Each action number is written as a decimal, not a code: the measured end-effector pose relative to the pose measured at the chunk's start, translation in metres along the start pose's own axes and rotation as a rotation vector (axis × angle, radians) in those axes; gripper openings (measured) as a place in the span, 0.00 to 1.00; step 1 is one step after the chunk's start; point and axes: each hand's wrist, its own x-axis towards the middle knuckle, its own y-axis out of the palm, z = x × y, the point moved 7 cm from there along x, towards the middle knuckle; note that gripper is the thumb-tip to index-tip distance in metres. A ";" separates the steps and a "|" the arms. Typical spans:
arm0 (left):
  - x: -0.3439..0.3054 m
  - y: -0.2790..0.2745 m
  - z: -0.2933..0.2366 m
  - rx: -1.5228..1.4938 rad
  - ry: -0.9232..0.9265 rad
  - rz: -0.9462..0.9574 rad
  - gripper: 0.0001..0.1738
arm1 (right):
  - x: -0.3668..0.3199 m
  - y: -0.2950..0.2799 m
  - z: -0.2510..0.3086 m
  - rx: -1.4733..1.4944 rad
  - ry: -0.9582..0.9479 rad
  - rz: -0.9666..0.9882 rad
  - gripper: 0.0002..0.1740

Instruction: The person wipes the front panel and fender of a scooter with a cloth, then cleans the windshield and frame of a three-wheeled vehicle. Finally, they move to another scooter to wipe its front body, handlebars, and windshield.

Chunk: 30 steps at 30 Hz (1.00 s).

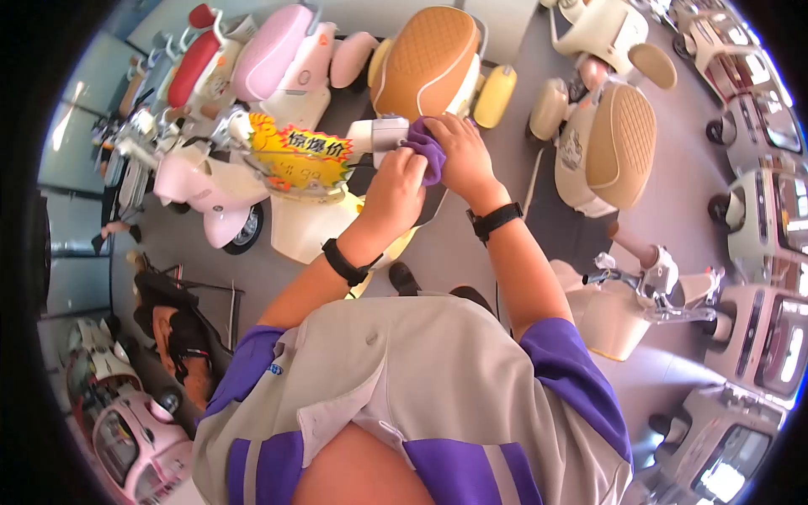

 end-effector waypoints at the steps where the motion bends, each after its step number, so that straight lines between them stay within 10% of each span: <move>1: 0.005 0.002 0.002 0.011 -0.007 0.018 0.20 | 0.000 -0.003 0.001 -0.010 -0.017 -0.023 0.23; 5: 0.025 0.001 0.006 0.135 0.043 -0.039 0.06 | 0.007 0.008 -0.004 -0.134 0.042 0.051 0.22; 18: 0.068 0.016 0.031 0.222 -0.147 -0.010 0.12 | 0.030 0.010 -0.027 -0.115 0.313 0.373 0.11; 26: 0.029 0.034 -0.003 0.432 0.137 0.039 0.28 | -0.014 -0.008 -0.031 -0.062 0.090 -0.136 0.10; 30: 0.059 0.040 0.005 0.328 0.131 0.115 0.12 | -0.007 0.002 -0.056 -0.053 0.290 0.020 0.14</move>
